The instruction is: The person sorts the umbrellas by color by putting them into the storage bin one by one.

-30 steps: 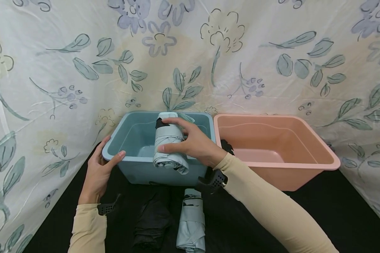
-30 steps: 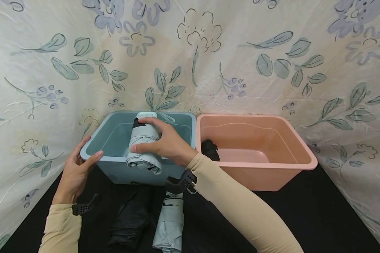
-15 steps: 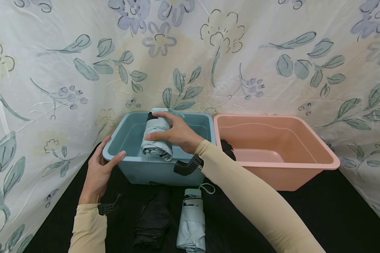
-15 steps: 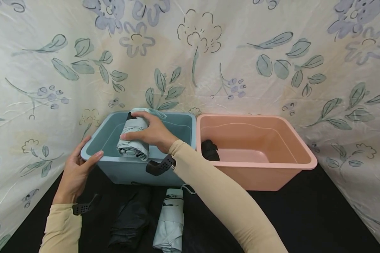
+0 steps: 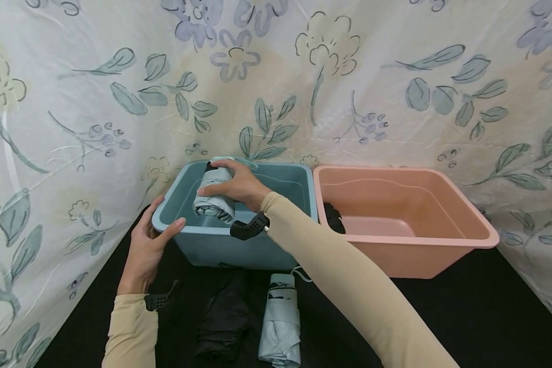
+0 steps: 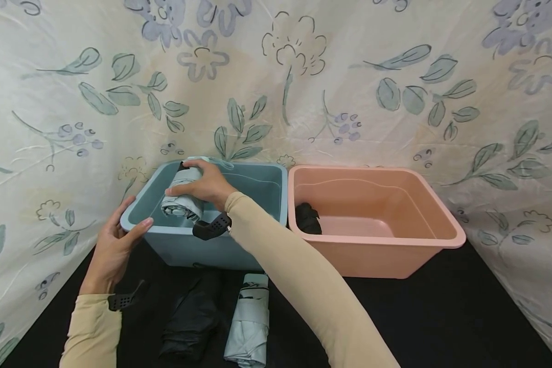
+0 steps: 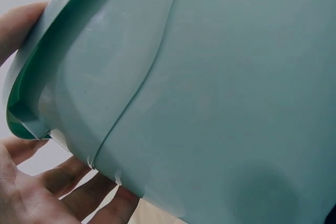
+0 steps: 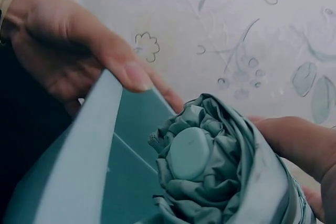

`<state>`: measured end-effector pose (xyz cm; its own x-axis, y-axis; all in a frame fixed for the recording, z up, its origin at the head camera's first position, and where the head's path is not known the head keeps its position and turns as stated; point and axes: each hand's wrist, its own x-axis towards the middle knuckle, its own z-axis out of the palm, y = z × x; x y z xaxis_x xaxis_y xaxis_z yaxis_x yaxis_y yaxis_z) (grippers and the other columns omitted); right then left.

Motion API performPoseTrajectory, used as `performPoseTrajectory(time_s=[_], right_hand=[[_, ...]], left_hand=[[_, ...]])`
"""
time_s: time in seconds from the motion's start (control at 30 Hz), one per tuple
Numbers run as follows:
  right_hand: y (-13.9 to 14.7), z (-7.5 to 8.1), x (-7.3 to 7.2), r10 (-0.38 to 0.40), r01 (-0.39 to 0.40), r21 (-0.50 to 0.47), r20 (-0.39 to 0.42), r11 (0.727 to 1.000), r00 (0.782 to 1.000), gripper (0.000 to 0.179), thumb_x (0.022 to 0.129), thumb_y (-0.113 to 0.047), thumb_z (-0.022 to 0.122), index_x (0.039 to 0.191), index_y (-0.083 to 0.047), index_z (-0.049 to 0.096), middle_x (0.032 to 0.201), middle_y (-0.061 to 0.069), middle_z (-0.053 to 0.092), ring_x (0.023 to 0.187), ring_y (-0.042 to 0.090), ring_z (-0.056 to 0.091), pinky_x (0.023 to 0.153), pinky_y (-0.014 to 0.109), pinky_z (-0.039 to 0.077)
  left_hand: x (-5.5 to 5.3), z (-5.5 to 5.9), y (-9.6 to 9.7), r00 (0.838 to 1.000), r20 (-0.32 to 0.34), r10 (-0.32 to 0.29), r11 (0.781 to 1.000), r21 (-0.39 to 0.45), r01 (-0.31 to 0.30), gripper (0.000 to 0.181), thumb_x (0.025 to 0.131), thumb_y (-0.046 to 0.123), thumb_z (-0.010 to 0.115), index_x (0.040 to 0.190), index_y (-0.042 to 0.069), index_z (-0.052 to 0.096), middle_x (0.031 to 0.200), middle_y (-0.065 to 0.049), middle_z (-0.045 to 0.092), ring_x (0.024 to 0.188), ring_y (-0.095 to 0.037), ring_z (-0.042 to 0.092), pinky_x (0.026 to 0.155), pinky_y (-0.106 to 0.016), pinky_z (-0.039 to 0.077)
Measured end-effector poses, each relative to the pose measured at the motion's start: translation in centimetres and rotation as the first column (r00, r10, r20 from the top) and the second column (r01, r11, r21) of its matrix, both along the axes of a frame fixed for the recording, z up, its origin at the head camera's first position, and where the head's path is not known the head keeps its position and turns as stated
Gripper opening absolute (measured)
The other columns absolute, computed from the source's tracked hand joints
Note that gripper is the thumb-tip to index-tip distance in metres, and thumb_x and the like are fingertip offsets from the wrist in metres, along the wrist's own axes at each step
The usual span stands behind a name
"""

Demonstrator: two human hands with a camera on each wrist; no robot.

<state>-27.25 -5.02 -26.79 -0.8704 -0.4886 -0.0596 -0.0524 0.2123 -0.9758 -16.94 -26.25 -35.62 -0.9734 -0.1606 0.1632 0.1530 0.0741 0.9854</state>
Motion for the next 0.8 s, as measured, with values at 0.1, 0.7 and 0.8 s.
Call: performPoseTrajectory(time_s=[0.1,0.7,0.8], right_hand=[[-0.7,-0.2,-0.4,-0.009,0.009,0.006,0.015,1.000,1.000,0.072,0.084,-0.020,0.085,0.148,-0.022,0.051,0.132,0.008,0.051,0.104,0.025,0.057,0.087,0.039,0.048],[-3.8,-1.6,-1.6,-0.062,0.060,0.054,0.038,0.997,0.997,0.071,0.083,-0.022,0.086,0.147,-0.020,0.054,0.157,0.010,0.037,0.134,0.031,0.044,0.107,0.047,0.040],[-4.1,-1.7,-1.6,-0.066,0.064,0.049,0.050,0.997,0.997,0.071,0.084,-0.021,0.086,0.147,-0.019,0.054,0.155,0.011,0.038,0.130,0.031,0.047,0.105,0.047,0.041]], left_hand=[[-0.1,0.0,0.0,1.000,0.001,0.002,1.000,-0.005,-0.002,0.082,0.097,0.021,0.071,0.163,0.024,0.023,0.164,-0.012,0.027,0.142,-0.030,0.034,0.093,-0.013,0.042],[-0.2,0.0,0.1,1.000,0.001,0.004,1.000,0.001,-0.004,0.082,0.097,0.022,0.072,0.163,0.023,0.023,0.164,-0.013,0.026,0.139,-0.027,0.036,0.092,-0.013,0.041],[-0.2,0.0,0.0,1.000,0.001,0.004,1.000,0.001,-0.004,0.082,0.097,0.022,0.071,0.163,0.020,0.022,0.163,-0.014,0.026,0.138,-0.026,0.037,0.092,-0.013,0.041]])
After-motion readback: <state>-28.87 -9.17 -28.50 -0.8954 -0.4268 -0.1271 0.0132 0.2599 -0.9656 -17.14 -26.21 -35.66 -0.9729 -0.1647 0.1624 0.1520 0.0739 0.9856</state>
